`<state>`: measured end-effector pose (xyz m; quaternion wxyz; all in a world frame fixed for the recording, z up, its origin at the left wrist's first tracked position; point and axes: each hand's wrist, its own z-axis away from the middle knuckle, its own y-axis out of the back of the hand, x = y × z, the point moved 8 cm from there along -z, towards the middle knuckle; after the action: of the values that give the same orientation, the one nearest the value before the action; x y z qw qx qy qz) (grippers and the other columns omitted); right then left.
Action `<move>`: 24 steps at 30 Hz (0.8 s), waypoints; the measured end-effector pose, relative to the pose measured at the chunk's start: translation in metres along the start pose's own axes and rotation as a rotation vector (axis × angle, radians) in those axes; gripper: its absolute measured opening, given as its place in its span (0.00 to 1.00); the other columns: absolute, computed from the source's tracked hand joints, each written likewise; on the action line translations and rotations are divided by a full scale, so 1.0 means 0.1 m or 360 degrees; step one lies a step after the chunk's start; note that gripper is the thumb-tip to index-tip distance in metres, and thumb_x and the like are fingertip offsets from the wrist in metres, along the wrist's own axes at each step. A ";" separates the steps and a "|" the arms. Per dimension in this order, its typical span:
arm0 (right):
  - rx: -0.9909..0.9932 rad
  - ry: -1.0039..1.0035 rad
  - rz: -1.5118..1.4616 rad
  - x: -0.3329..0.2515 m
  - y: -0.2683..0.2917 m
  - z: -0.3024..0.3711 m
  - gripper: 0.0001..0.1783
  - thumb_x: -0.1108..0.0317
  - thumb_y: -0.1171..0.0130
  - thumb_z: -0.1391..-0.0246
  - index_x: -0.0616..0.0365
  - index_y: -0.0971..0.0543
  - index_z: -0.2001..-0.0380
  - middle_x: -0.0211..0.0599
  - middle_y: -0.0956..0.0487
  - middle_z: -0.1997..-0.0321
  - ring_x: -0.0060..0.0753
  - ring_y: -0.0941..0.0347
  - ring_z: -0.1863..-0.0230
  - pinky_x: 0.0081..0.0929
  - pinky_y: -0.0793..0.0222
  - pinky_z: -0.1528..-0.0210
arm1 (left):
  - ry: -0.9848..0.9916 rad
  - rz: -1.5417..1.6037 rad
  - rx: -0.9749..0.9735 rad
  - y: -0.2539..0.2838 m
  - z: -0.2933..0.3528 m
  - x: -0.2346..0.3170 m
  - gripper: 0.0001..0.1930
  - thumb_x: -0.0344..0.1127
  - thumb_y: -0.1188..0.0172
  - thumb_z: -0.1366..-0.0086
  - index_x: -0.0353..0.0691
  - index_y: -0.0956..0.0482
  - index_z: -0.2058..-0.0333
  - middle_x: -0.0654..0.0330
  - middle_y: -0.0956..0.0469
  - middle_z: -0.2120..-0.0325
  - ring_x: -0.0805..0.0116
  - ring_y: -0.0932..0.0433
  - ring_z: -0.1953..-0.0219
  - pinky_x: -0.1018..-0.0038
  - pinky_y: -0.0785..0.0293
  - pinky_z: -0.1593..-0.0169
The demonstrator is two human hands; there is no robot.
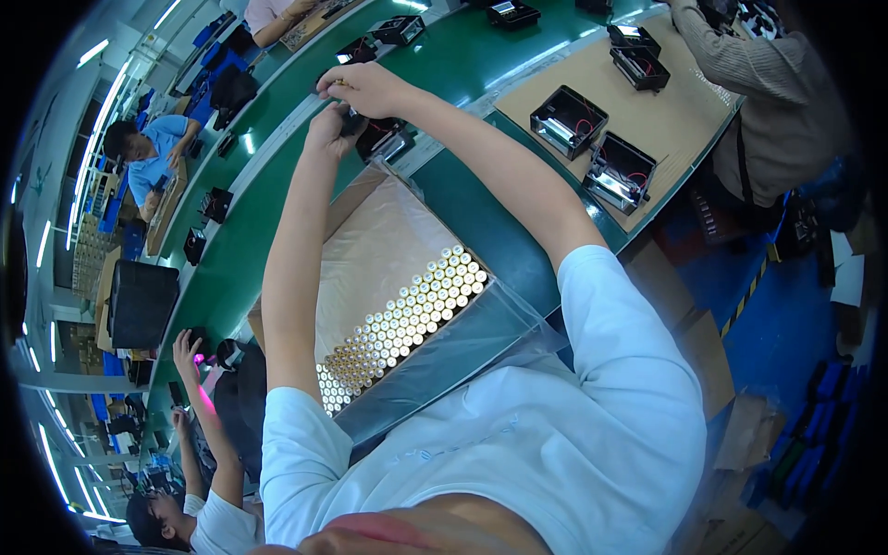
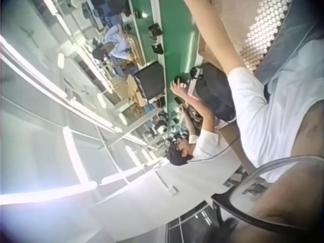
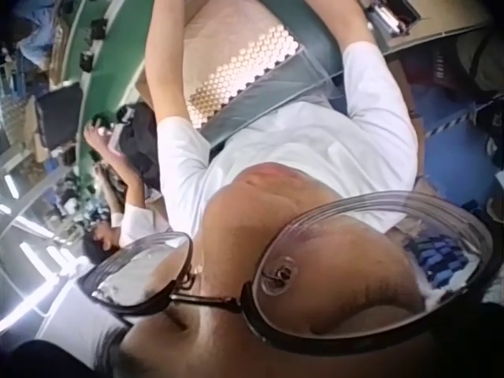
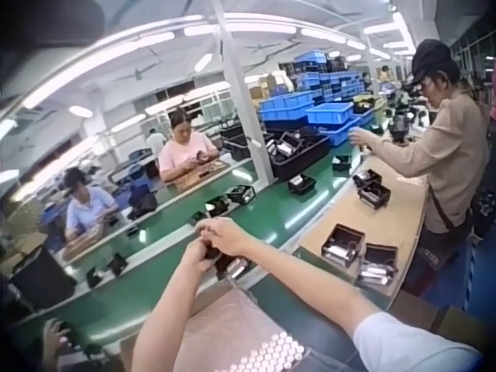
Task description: Assembling electronic components by picking small cylindrical parts from a tray and inserting them into housings on an assembly line.
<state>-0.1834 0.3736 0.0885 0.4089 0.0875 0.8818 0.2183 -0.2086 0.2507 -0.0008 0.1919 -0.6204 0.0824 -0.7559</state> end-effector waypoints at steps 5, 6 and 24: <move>-0.0160 0.0278 0.0209 -0.08 -0.16 0.02 0.16 0.72 0.51 0.40 0.56 0.20 0.51 0.32 0.17 0.53 0.39 0.23 0.51 0.34 0.28 0.47 | 0.0158 0.0348 -0.0104 0.16 -0.24 -0.04 0.10 0.23 0.56 0.31 0.30 0.30 0.54 0.43 0.28 0.57 0.52 0.24 0.57 0.52 0.21 0.52; -0.0150 0.0386 0.0275 -0.06 -0.17 0.03 0.17 0.73 0.51 0.40 0.56 0.20 0.50 0.32 0.17 0.51 0.39 0.24 0.47 0.35 0.29 0.45 | 0.0184 0.0444 -0.0080 0.16 -0.24 -0.05 0.10 0.23 0.56 0.31 0.30 0.30 0.54 0.43 0.28 0.56 0.52 0.24 0.57 0.51 0.22 0.52; 0.0058 -0.0154 -0.0184 0.17 0.03 0.00 0.18 0.65 0.55 0.34 0.53 0.21 0.47 0.32 0.19 0.48 0.35 0.23 0.49 0.34 0.30 0.45 | 0.0315 0.0246 -0.0071 0.21 0.01 0.02 0.20 0.26 0.47 0.34 0.31 0.39 0.45 0.39 0.31 0.53 0.50 0.25 0.56 0.55 0.20 0.50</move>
<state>-0.1946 0.3816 0.0785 0.4614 0.0544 0.8684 0.1736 -0.2043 0.2306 -0.0064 0.2269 -0.5386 0.1653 -0.7944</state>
